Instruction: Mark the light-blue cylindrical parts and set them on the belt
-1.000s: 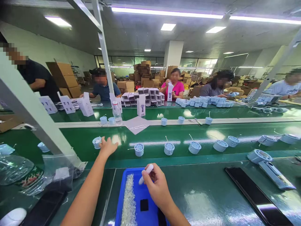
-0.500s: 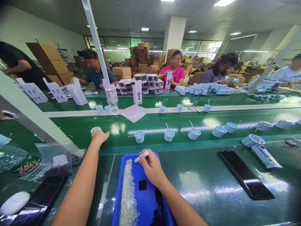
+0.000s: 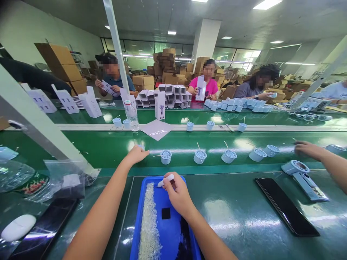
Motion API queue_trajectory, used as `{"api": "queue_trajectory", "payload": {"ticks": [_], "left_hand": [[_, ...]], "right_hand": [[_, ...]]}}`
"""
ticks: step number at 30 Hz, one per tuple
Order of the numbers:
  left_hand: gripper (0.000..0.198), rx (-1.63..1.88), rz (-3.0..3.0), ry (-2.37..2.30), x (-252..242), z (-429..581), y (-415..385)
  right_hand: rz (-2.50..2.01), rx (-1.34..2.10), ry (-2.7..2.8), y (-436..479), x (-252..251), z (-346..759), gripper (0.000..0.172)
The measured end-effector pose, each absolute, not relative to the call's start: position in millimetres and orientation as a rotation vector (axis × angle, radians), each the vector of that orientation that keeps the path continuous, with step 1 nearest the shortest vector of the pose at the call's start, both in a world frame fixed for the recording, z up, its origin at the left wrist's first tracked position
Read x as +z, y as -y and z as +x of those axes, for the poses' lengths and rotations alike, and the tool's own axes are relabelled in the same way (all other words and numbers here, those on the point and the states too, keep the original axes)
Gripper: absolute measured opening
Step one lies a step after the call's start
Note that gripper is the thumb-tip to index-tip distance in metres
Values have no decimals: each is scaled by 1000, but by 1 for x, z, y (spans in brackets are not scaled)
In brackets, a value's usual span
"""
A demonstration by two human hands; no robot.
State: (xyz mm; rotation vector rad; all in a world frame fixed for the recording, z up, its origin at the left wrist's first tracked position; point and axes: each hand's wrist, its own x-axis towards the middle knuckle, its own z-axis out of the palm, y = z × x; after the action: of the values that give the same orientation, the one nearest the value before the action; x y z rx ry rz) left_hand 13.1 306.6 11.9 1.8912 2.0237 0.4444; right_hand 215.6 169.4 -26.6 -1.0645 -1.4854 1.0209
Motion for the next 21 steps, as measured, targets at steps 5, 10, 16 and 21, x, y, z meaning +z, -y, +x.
{"api": "queue_trajectory", "payload": {"ticks": [5,10,16,21], "left_hand": [[31,379,1928,-1958,16,19,-303],[34,379,1935,-1899,14,18,-304],[34,401,1952,-1838,10,17,-308],[29,390,1942,-1839,10,16,-308]], "right_hand": [[-1094,848,1569,-167,-21,217,17],[-1102,631,1759,-166,-14,223,23],[-1212,450,1574,-172,-13,237,26],[-1255,463,1565,-175,-13,239,27]]}}
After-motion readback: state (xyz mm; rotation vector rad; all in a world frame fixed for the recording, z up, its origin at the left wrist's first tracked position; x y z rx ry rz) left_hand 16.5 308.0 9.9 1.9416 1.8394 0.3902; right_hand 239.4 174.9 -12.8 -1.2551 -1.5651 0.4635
